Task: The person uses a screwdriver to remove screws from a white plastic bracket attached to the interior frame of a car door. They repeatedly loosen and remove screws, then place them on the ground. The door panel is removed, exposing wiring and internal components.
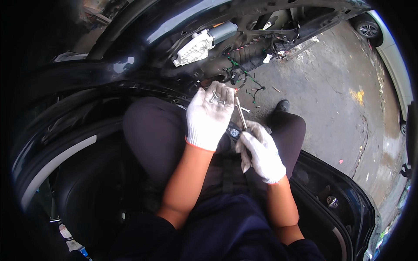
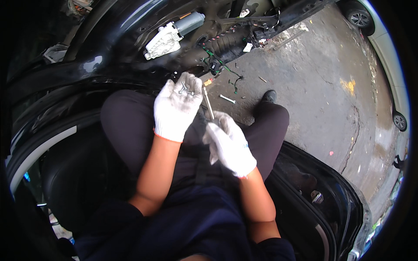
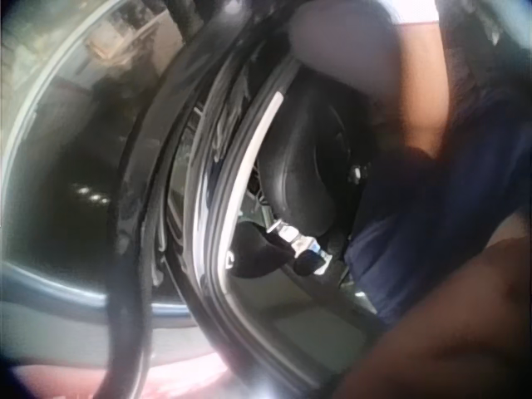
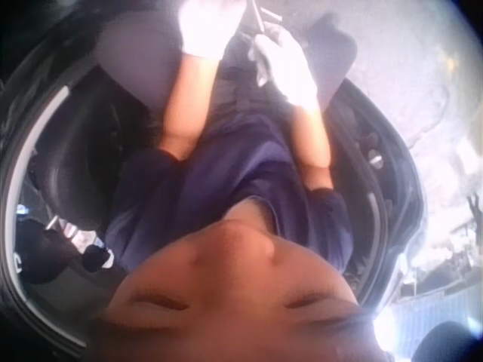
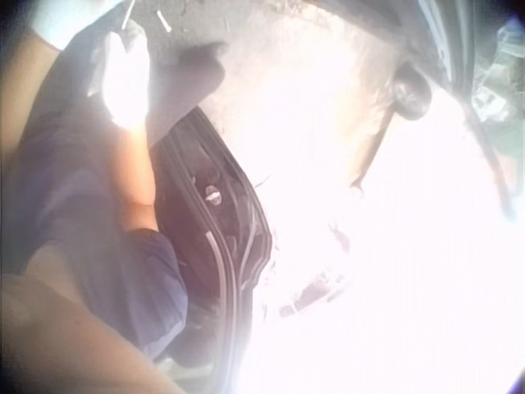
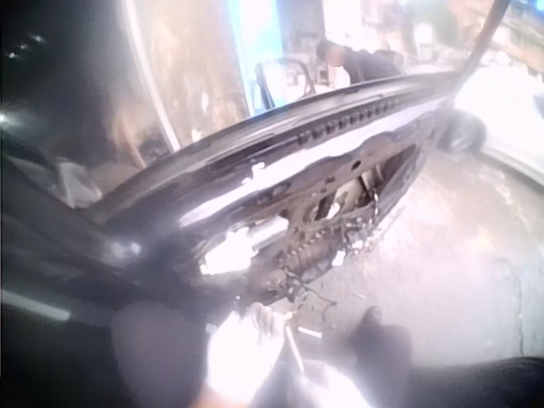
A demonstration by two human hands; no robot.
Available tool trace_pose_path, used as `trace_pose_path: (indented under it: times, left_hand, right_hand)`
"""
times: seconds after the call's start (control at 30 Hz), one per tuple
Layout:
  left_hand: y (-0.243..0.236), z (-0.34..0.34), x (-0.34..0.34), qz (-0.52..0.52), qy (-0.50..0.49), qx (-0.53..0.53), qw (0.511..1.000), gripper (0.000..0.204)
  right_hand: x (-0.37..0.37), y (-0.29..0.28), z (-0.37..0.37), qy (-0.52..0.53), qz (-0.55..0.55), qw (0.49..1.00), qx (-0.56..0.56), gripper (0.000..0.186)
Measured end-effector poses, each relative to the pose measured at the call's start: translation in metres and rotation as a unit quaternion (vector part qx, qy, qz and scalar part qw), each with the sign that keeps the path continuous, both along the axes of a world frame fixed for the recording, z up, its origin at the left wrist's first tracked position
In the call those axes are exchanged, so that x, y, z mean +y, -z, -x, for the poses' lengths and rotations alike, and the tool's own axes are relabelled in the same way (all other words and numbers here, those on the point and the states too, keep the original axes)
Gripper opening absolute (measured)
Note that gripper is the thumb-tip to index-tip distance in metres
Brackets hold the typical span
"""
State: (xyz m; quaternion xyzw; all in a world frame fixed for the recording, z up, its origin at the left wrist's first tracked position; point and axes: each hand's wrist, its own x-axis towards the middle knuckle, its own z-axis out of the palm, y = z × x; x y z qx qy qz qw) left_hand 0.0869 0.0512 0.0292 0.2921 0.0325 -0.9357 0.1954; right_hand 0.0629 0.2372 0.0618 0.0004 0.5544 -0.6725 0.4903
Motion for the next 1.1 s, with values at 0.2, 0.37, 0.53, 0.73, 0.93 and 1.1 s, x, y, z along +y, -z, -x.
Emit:
trace_pose_path:
  times: [0.2, 0.37, 0.53, 0.73, 0.93, 1.1]
  left_hand:
    - [-0.004, -0.015, 0.009, 0.038, 0.035, 0.077, 0.996, 0.032]
    - [-0.005, -0.018, 0.015, 0.062, 0.049, 0.092, 0.993, 0.028]
    - [0.001, -0.019, -0.003, -0.001, 0.041, 0.121, 0.992, 0.028]
    - [0.002, -0.02, -0.011, 0.042, 0.005, 0.075, 0.996, 0.028]
    - [0.012, -0.021, -0.009, 0.095, 0.04, 0.137, 0.985, 0.026]
    - [0.018, -0.019, 0.006, 0.18, 0.011, 0.081, 0.98, 0.027]
  right_hand:
    - [0.026, -0.032, -0.01, -0.055, -0.057, 0.995, 0.055, 0.043]
    - [0.026, -0.043, -0.009, -0.108, -0.078, 0.988, 0.083, 0.042]
    - [0.015, -0.044, -0.012, -0.12, -0.089, 0.986, 0.074, 0.042]
    - [0.006, -0.039, -0.015, -0.128, -0.098, 0.985, 0.064, 0.042]
    - [0.002, -0.04, -0.01, -0.15, -0.119, 0.976, 0.104, 0.042]
    - [-0.003, -0.044, -0.01, -0.155, -0.153, 0.967, 0.135, 0.043]
